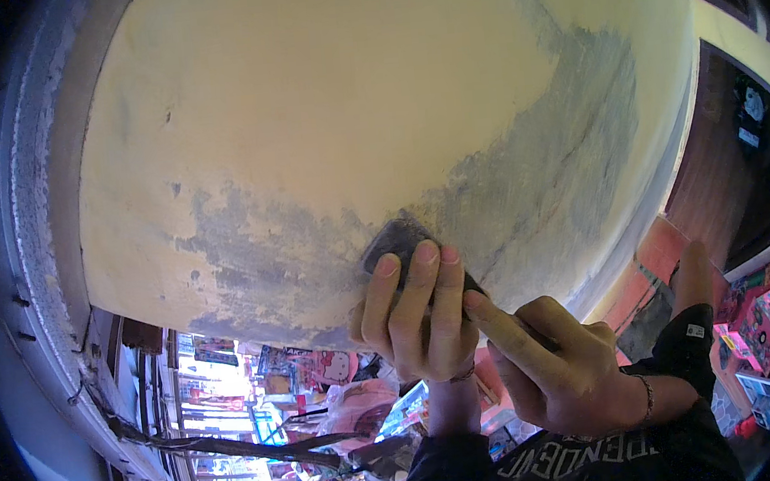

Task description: The person uses a metal scraper to remove old paint or plaster from a large, curved, yellowish wall surface. They repeatedly scrape the wall with both hands, working on different sections to remove the loose material.

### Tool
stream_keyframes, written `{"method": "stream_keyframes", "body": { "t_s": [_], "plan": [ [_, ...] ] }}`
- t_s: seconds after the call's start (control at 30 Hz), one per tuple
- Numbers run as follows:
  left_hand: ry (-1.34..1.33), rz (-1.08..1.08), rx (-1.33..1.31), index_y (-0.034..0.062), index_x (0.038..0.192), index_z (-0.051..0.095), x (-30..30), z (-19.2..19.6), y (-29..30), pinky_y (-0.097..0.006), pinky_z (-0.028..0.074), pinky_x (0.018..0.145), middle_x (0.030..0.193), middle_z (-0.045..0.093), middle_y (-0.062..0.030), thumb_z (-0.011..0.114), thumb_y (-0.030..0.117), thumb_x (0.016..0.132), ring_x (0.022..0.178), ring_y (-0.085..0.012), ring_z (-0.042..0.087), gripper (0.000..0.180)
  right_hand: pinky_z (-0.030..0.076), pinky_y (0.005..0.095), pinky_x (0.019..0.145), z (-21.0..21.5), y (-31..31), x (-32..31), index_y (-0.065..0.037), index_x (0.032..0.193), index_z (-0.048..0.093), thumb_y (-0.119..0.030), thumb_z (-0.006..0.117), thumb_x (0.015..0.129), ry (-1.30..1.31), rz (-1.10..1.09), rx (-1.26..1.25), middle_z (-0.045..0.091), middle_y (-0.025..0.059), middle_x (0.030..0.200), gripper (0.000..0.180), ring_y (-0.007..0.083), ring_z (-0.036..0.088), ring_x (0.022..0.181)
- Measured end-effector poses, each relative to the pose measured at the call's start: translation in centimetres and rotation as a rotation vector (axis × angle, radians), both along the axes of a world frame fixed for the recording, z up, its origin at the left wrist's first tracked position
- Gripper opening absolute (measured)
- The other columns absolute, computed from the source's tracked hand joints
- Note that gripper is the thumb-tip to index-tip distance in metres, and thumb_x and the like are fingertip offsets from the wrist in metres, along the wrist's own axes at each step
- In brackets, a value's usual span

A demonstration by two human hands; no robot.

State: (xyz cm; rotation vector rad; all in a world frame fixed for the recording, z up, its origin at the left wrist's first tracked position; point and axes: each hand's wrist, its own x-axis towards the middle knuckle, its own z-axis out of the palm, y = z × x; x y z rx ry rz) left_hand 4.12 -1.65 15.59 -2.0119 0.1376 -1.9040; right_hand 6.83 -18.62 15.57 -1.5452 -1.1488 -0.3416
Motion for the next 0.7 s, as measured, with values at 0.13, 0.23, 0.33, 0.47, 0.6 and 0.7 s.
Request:
{"method": "stream_keyframes", "body": {
  "t_s": [0.13,0.23,0.33,0.47,0.6,0.7],
  "plan": [
    [-0.016,0.054,-0.089,0.0191,0.1,0.082,0.1,0.1,-0.1,-0.034,0.046,0.092,0.109,0.077,0.0045,0.069,0.026,0.097,0.113,-0.0206,0.065,0.015,0.046,0.0278,0.044,0.0,0.1,0.1,0.002,0.137,0.064,-0.003,0.069,0.091,-0.007,-0.005,-0.032,0.058,0.0066,0.078,0.047,0.0146,0.06,0.058],
    [-0.002,0.025,0.013,0.0186,0.1,0.082,-0.1,0.0,0.0,-0.034,0.046,0.093,0.111,0.077,0.0044,0.068,0.026,0.097,0.113,-0.0207,0.065,0.016,0.047,0.0283,0.044,0.0,0.1,0.0,0.002,0.137,0.064,-0.003,0.07,0.091,-0.01,0.033,0.044,0.058,0.0062,0.079,0.047,0.0146,0.06,0.058],
    [-0.01,0.05,-0.035,0.0195,0.101,0.082,-0.2,-0.1,0.2,-0.034,0.046,0.092,0.113,0.076,0.0049,0.068,0.026,0.097,0.113,-0.0198,0.065,0.016,0.047,0.0286,0.044,-0.1,0.2,0.1,0.002,0.137,0.064,-0.003,0.07,0.091,-0.008,-0.001,-0.037,0.057,0.0057,0.078,0.047,0.0144,0.06,0.057],
    [0.057,0.129,0.05,0.0106,0.099,0.076,-0.8,0.1,0.6,-0.041,0.055,0.091,0.1,0.076,-0.0023,0.063,0.035,0.099,0.101,-0.0249,0.07,0.028,0.047,0.0287,0.044,-0.1,0.4,0.2,0.002,0.138,0.063,-0.004,0.07,0.091,-0.004,0.023,0.017,0.057,0.0056,0.077,0.048,0.0145,0.06,0.057],
    [0.045,0.109,0.059,0.0167,0.102,0.081,-0.8,0.5,0.9,-0.035,0.048,0.092,0.107,0.077,0.0033,0.066,0.027,0.097,0.11,-0.0211,0.067,0.019,0.047,0.0284,0.045,0.0,0.3,0.2,0.002,0.139,0.062,-0.003,0.069,0.091,-0.048,0.011,0.032,0.058,0.0062,0.079,0.049,0.0146,0.061,0.059],
    [0.001,0.067,-0.001,0.0192,0.102,0.083,-0.4,0.4,0.8,-0.033,0.045,0.092,0.109,0.077,0.0051,0.067,0.026,0.096,0.113,-0.0194,0.066,0.017,0.047,0.0278,0.045,0.2,0.2,0.2,0.002,0.139,0.062,-0.003,0.069,0.09,-0.008,0.036,0.002,0.058,0.0065,0.08,0.05,0.0144,0.061,0.06]
  ]
}}
